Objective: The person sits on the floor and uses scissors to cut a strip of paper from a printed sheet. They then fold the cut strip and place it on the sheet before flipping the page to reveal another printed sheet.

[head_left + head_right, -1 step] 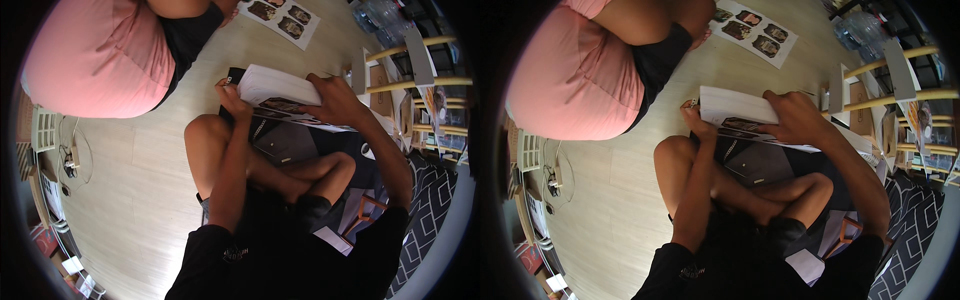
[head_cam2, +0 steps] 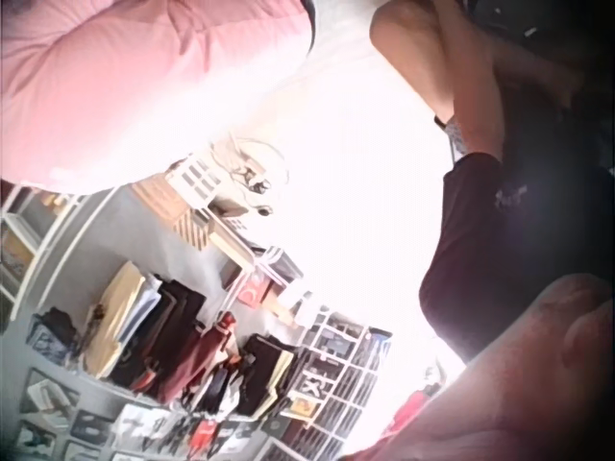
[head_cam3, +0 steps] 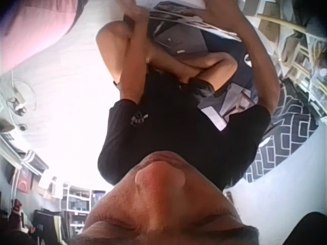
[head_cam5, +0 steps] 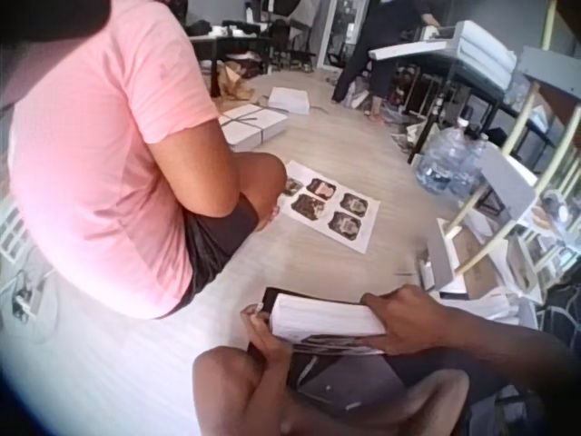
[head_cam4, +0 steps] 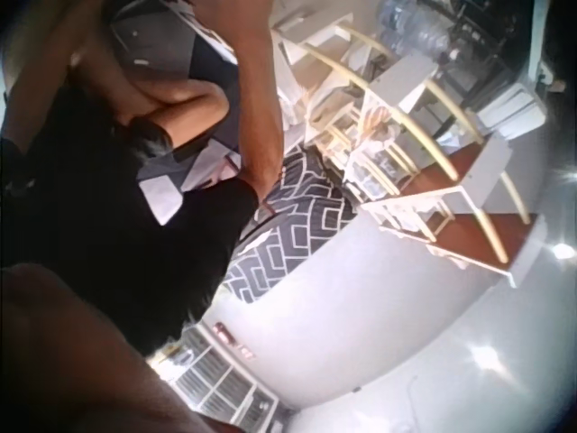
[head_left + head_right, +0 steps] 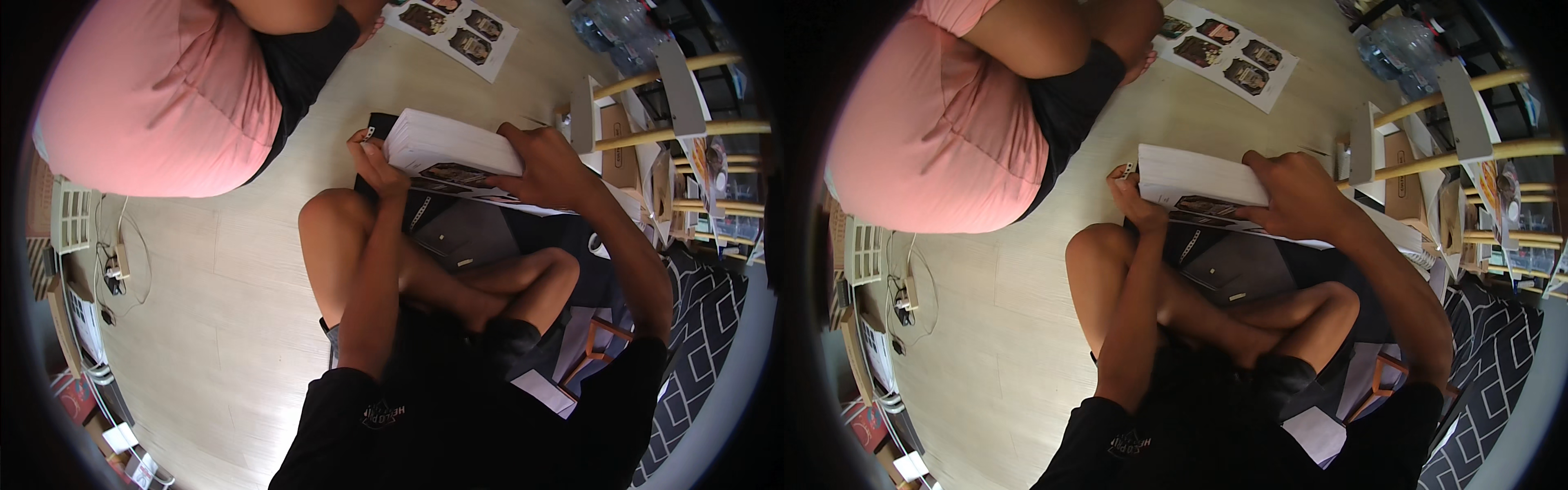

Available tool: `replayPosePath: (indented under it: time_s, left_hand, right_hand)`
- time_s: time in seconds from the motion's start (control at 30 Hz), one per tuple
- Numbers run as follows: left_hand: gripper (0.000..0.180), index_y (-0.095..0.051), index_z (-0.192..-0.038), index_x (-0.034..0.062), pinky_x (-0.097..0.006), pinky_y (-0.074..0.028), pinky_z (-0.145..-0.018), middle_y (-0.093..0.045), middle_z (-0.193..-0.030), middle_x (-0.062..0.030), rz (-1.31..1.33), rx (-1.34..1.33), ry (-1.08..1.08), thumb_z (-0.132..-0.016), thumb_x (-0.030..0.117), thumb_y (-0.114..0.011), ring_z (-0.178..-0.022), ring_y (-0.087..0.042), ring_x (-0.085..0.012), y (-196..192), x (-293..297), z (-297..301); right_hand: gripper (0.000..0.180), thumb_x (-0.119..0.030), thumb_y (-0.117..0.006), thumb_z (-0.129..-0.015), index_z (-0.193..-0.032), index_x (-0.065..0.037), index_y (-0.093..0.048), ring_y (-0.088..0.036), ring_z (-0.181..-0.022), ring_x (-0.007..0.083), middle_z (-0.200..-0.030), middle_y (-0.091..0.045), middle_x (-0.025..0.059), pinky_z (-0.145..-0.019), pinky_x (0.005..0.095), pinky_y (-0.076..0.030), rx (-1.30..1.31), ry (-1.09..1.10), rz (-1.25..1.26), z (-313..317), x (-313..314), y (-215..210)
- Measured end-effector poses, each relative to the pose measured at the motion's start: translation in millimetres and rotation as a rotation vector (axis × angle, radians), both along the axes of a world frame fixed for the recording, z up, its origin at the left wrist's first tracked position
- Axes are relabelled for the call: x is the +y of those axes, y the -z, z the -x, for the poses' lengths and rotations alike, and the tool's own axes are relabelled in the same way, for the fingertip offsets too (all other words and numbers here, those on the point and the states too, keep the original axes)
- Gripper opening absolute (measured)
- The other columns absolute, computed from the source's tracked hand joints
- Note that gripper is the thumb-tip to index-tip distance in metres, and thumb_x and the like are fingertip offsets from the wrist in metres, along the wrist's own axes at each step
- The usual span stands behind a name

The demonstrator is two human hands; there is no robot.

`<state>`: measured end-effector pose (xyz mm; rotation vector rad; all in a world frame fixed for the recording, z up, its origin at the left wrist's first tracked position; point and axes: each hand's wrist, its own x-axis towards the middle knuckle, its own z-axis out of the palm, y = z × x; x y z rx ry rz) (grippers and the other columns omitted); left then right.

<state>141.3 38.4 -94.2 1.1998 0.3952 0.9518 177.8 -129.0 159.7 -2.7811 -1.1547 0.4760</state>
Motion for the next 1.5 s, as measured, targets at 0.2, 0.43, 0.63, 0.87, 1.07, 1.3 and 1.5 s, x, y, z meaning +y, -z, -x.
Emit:
replayPosePath:
  time_s: [0.2, 0.43, 0.63, 0.87, 1.07, 1.3, 1.5]
  left_hand:
    - [0.040, -0.051, -0.109, -0.0030, -0.030, -0.042, -0.061, -0.058, -0.074, -0.0092, -0.439, -0.301, -0.081, -0.096, 0.034, -0.049, -0.063, -0.053, -0.0168, -159, 3, -38]
    - [0.053, -0.049, -0.106, -0.0047, -0.037, -0.045, -0.041, -0.056, -0.052, -0.0153, -1.190, -0.484, -0.030, -0.086, 0.040, -0.068, -0.044, -0.059, -0.0298, -335, -74, -46]
    - [0.050, -0.049, -0.099, -0.0043, -0.038, -0.040, -0.035, -0.054, -0.050, -0.0143, -1.536, -0.340, 0.153, -0.083, 0.039, -0.069, -0.039, -0.055, -0.0289, -330, -127, -17]
    - [0.048, -0.048, -0.102, -0.0025, -0.038, -0.042, -0.037, -0.056, -0.052, -0.0159, -1.534, -0.327, 0.181, -0.084, 0.036, -0.070, -0.039, -0.056, -0.0307, -329, -135, -10]
    - [0.049, -0.053, -0.106, -0.0014, -0.039, -0.048, -0.053, -0.062, -0.068, -0.0180, -1.448, -0.262, 0.259, -0.080, 0.035, -0.073, -0.055, -0.062, -0.0342, -326, -128, -19]
    - [0.050, -0.047, -0.116, 0.0014, -0.052, -0.042, -0.095, -0.059, -0.113, -0.0254, -0.821, -0.789, 0.140, -0.083, 0.034, -0.065, -0.104, -0.058, -0.0393, -279, -80, -32]
    - [0.053, -0.022, -0.136, 0.0010, -0.042, -0.031, -0.107, -0.052, -0.126, -0.0238, -0.124, -0.169, 0.148, -0.104, 0.042, -0.030, -0.118, -0.050, -0.0278, -101, -25, -50]
  right_hand:
    - [0.055, -0.024, -0.085, -0.070, -0.112, 0.003, -0.061, -0.070, -0.078, 0.0273, -0.080, -0.070, 0.0186, -0.073, 0.0367, -0.055, -0.146, 0.220, -0.411, 29, -64, -61]
    - [0.048, -0.006, -0.083, -0.072, -0.111, 0.007, -0.059, -0.063, -0.089, 0.0201, -0.102, -0.065, 0.0138, -0.082, 0.0320, -0.051, -0.315, 0.592, -1.046, 73, -181, -6]
    - [0.060, -0.009, -0.085, -0.072, -0.120, 0.008, -0.053, -0.059, -0.101, 0.0218, -0.112, -0.061, 0.0141, -0.092, 0.0339, -0.048, -0.143, 0.631, -1.418, 87, -202, 101]
    - [0.074, -0.019, -0.090, -0.066, -0.124, 0.007, -0.053, -0.059, -0.108, 0.0248, -0.120, -0.060, 0.0162, -0.093, 0.0376, -0.047, -0.108, 0.511, -1.229, 80, -228, 66]
    - [0.100, -0.042, -0.086, -0.066, -0.139, 0.008, -0.040, -0.050, -0.127, 0.0323, -0.136, -0.051, 0.0226, -0.108, 0.0435, -0.038, -0.476, 0.294, -0.796, 88, -178, -100]
    - [0.053, -0.020, -0.074, -0.077, -0.117, 0.004, -0.050, -0.057, -0.088, 0.0462, -0.097, -0.058, 0.0256, -0.075, 0.0507, -0.044, -0.484, 0.345, -0.285, 58, -127, -105]
    - [0.050, -0.013, -0.073, -0.077, -0.117, 0.002, -0.049, -0.060, -0.082, 0.0491, -0.090, -0.062, 0.0277, -0.071, 0.0473, -0.046, -0.237, 0.417, -0.242, 49, -122, -118]
